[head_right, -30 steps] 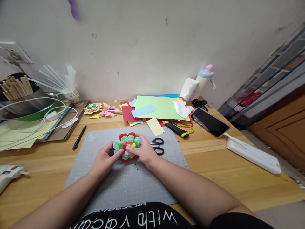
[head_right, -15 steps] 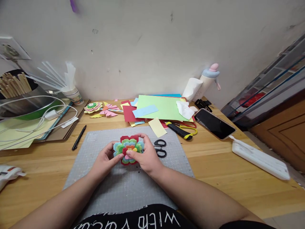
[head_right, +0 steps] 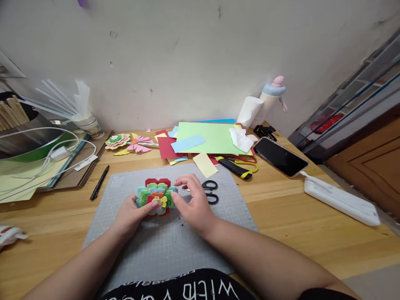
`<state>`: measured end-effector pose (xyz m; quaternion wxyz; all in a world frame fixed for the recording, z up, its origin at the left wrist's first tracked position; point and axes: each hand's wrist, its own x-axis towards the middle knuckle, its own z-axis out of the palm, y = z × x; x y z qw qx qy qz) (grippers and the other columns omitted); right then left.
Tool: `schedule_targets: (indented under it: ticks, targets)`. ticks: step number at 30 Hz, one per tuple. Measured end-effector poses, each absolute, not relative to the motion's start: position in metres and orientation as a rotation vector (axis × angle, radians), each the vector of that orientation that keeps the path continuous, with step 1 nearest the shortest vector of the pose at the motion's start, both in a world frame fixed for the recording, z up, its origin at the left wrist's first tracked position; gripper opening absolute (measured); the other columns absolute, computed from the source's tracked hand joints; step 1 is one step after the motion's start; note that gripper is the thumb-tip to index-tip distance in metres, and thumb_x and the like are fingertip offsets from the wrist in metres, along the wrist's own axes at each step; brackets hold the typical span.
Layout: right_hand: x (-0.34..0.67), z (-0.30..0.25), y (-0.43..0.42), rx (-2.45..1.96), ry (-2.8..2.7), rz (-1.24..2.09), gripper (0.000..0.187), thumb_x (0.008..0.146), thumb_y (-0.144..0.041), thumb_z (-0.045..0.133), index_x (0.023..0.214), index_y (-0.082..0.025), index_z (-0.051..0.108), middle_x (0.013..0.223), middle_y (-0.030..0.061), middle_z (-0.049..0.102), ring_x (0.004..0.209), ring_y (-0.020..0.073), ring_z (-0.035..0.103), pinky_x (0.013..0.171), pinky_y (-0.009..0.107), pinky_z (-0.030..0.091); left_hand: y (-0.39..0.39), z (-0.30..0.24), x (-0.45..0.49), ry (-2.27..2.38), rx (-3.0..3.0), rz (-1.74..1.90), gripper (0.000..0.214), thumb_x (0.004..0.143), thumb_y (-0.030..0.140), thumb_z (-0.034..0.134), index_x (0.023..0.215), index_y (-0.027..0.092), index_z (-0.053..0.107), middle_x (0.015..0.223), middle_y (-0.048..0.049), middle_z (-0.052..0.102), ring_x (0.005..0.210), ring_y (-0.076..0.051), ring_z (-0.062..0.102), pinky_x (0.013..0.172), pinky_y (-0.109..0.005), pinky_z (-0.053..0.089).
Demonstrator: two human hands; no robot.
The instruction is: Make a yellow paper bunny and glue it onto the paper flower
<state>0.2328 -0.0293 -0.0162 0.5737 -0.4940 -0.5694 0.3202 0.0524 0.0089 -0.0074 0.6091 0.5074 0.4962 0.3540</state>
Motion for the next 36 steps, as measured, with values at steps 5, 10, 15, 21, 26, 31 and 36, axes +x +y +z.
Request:
schedule_targets:
  ticks: [5,10,15,21,26,31,36]
  targets:
    - [0.239,-0.011,-0.025,-1.228,-1.463,0.604,0.012,0.077,-0.021,0.069,0.087,-0.026,0.066,0.105,0.0048,0.057,0.106,0.0256,0.055,0.101,0.047,0.035,0.009,-0.007,0.051,1.172,1.222,0.805,0.04,0.061,0.044,0.083,0.087,0.016,0.071,0.086,-0.0092,0.077,0.076,-0.024,0.071,0.075,-0.034,0.056]
    - [0.235,-0.012,-0.023,-1.297,-1.452,0.613,0.006,0.079,-0.022,0.069,0.082,-0.025,0.065,0.099,0.0035,0.061,0.101,0.0242,0.057,0.098,0.048,0.035,0.008,-0.006,0.051,1.186,1.301,0.807,0.034,0.061,0.04,0.083,0.085,0.019,0.071,0.083,-0.0065,0.076,0.074,-0.023,0.069,0.072,-0.033,0.054]
    - [0.232,-0.014,-0.02,-1.301,-1.395,0.725,0.007,0.081,-0.021,0.064,0.075,-0.023,0.063,0.088,0.0027,0.062,0.091,0.0217,0.058,0.088,0.04,0.041,0.008,-0.006,0.05,1.189,1.338,0.788,0.034,0.058,0.039,0.085,0.082,0.017,0.071,0.077,-0.0048,0.075,0.067,-0.021,0.066,0.067,-0.031,0.052]
    - [0.235,-0.016,-0.015,-1.26,-1.2,0.82,0.016,0.085,-0.032,0.059,0.072,-0.022,0.058,0.079,0.0011,0.057,0.079,0.0195,0.055,0.079,0.034,0.043,0.005,-0.006,0.053,1.198,1.245,0.798,0.038,0.061,0.044,0.083,0.085,0.017,0.071,0.086,-0.009,0.076,0.077,-0.025,0.07,0.075,-0.036,0.055]
    - [0.249,-0.029,-0.002,-1.25,-0.842,0.764,0.026,0.087,-0.051,0.054,0.084,-0.025,0.055,0.084,0.0007,0.057,0.08,0.0181,0.055,0.08,0.033,0.044,0.007,-0.007,0.052,1.177,1.15,0.807,0.036,0.059,0.045,0.084,0.079,0.017,0.07,0.074,-0.0076,0.075,0.073,-0.026,0.071,0.074,-0.038,0.056]
    - [0.265,-0.028,0.01,-1.193,-0.717,0.706,0.032,0.086,-0.057,0.051,0.079,-0.026,0.045,0.071,-0.0027,0.051,0.063,0.0148,0.05,0.067,0.031,0.046,0.012,-0.012,0.048,1.161,1.092,0.84,0.037,0.058,0.046,0.084,0.077,0.018,0.07,0.072,-0.0066,0.075,0.071,-0.025,0.071,0.072,-0.037,0.057]
    - [0.26,-0.021,0.005,-1.176,-1.014,0.826,0.023,0.088,-0.047,0.053,0.083,-0.025,0.052,0.06,-0.0041,0.051,0.051,0.0145,0.048,0.056,0.03,0.045,0.012,-0.013,0.047,1.18,1.109,0.852,0.036,0.059,0.046,0.084,0.076,0.018,0.069,0.074,-0.0073,0.075,0.072,-0.024,0.07,0.072,-0.036,0.057]
